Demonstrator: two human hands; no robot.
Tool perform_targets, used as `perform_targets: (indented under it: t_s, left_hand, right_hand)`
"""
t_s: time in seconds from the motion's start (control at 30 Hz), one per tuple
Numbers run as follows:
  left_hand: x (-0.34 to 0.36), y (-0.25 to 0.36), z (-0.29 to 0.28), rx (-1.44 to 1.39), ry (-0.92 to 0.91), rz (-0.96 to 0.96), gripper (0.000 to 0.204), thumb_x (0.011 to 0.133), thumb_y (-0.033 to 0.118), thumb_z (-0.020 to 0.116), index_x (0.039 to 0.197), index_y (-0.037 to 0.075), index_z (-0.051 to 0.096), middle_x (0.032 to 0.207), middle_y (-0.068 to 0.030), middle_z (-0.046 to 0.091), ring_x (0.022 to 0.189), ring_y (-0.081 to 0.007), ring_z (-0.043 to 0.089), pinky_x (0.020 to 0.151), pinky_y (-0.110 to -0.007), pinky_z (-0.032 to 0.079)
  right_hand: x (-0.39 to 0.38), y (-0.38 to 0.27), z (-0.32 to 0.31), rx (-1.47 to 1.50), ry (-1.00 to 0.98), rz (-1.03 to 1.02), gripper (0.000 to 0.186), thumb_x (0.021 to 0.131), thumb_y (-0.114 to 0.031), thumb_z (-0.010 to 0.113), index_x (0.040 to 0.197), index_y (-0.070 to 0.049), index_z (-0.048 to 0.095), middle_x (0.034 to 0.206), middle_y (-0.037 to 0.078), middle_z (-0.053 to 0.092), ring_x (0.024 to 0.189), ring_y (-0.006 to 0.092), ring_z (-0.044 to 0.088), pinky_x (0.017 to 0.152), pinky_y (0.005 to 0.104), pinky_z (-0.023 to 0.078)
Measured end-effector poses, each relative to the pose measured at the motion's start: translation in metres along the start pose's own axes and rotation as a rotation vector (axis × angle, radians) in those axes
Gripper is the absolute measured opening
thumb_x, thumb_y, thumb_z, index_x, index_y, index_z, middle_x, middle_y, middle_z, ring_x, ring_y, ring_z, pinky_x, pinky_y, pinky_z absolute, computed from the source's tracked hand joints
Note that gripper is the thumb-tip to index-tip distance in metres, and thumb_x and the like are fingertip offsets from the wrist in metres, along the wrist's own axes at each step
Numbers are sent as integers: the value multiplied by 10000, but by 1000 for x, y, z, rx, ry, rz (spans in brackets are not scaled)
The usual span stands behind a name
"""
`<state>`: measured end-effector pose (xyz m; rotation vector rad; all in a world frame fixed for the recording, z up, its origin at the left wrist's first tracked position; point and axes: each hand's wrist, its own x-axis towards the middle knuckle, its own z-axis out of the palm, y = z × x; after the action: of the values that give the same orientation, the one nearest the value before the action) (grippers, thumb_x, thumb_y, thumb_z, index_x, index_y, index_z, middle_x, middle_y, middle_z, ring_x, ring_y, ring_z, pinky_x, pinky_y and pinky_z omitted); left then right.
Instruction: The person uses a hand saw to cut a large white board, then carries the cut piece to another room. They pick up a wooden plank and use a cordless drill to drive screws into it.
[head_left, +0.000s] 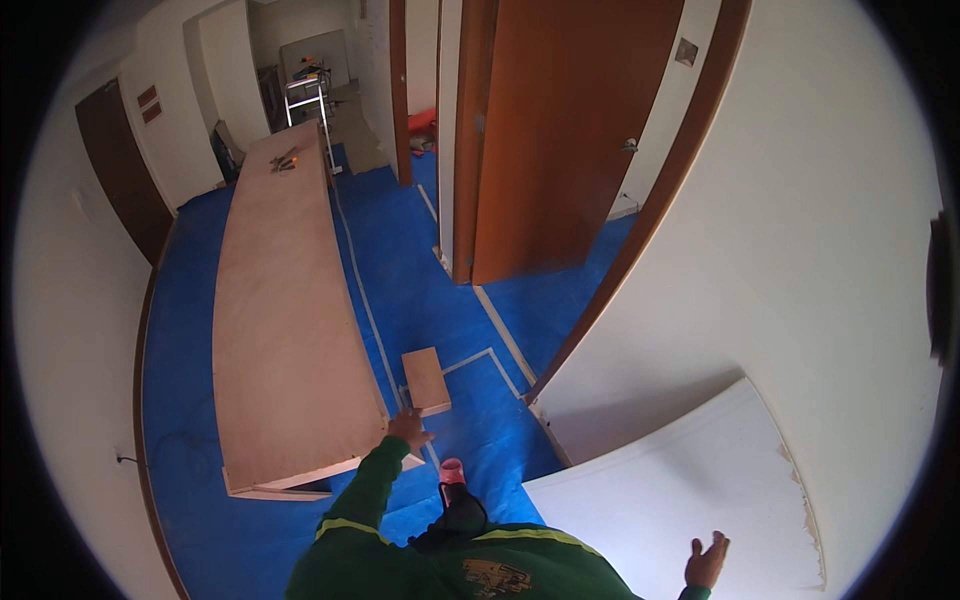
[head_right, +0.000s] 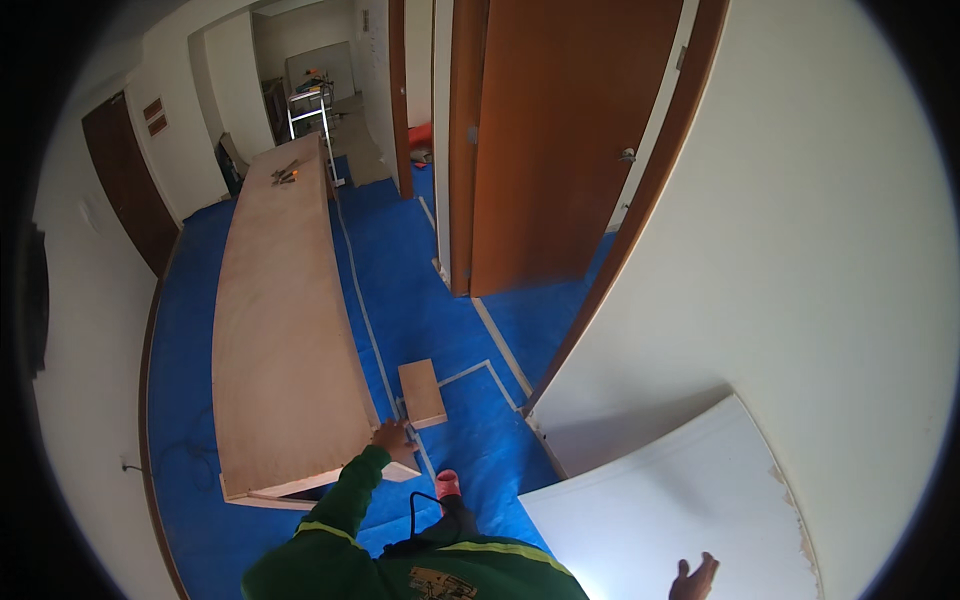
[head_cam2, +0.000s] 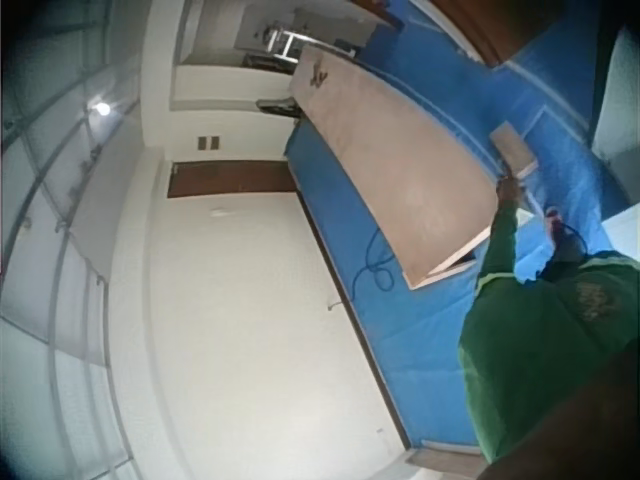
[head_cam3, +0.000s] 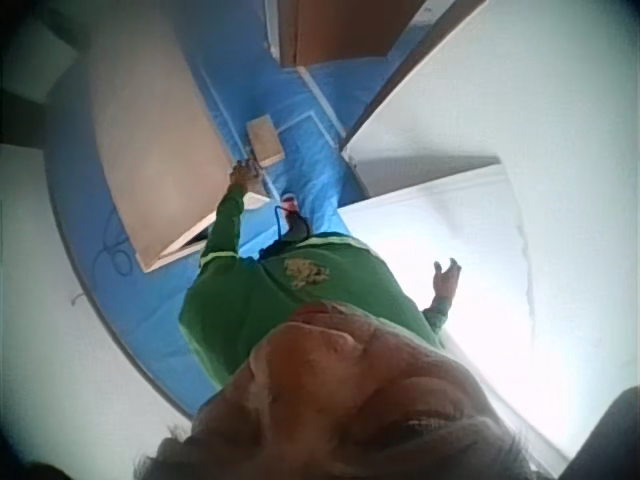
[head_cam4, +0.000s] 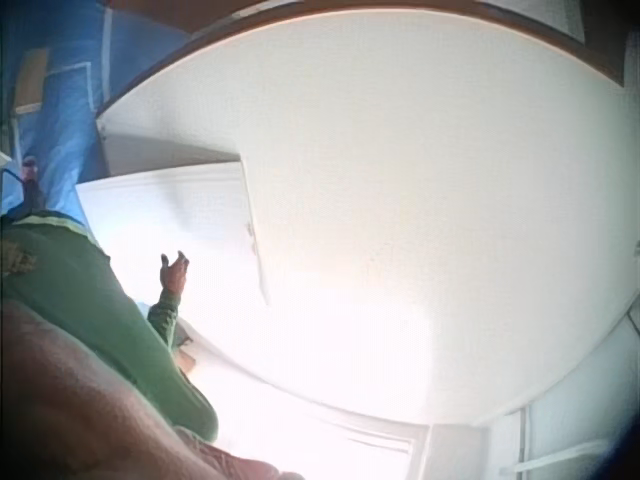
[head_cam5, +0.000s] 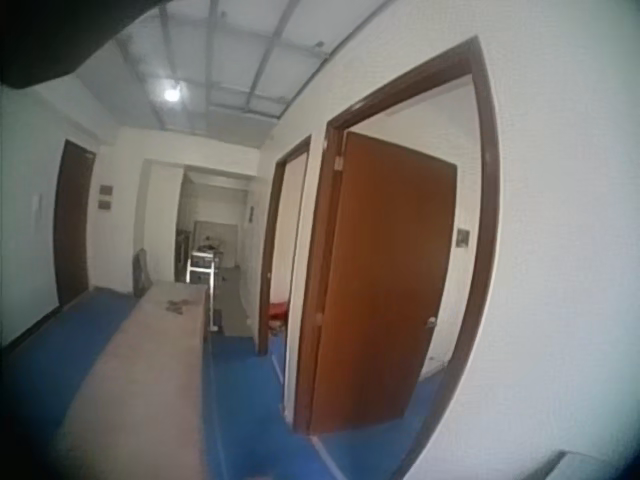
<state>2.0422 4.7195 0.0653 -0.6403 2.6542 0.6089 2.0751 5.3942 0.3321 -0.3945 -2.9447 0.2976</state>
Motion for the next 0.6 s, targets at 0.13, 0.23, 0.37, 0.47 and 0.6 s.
perform_targets:
  t_s: [0.13, 0.23, 0.37, 0.47, 0.6]
  left_hand:
    - [25, -71, -16, -235, 186, -368, 1011, 835, 524, 884, 1618, 93, 413, 1583, -267, 427, 1406, -491, 510, 1100, -624, 484]
    - [18, -111, -21, -272, 179, -581, 1158, 824, 552, 892, 1700, 143, 254, 1701, -281, 255, 1511, -544, 373, 1151, -704, 414]
    - [23, -137, -19, -333, 69, -696, 1211, 846, 589, 860, 1739, 203, 138, 1782, -291, 15, 1581, -647, 94, 1153, -845, 288]
    - [35, -125, -12, -245, 66, -709, 1230, 831, 614, 859, 1739, 194, 142, 1779, -295, 22, 1561, -688, 50, 1136, -851, 302]
    - [54, -129, -2, -264, 156, -749, 1240, 815, 646, 851, 1737, 181, 165, 1775, -301, 29, 1543, -716, 43, 1100, -864, 333]
  right_hand:
    - [40, -49, 121, 29, -553, -130, 794, 848, -408, 890, 1419, 30, 555, 1357, 284, 598, 1263, 473, 610, 1066, 520, 537]
    - [41, -126, 175, -17, -760, -340, 758, 895, -518, 821, 1443, -50, 585, 1389, 249, 630, 1254, 467, 652, 1052, 562, 545]
    - [58, -225, 211, 33, -897, -609, 700, 939, -531, 759, 1438, -62, 612, 1384, 234, 653, 1271, 443, 655, 1067, 534, 541]
    - [81, -274, 220, 29, -1008, -644, 676, 954, -541, 735, 1420, -62, 636, 1389, 245, 659, 1276, 444, 652, 1082, 539, 528]
    - [130, -327, 242, -161, -1050, -773, 653, 965, -553, 708, 1396, -65, 663, 1375, 244, 675, 1276, 444, 653, 1090, 547, 518]
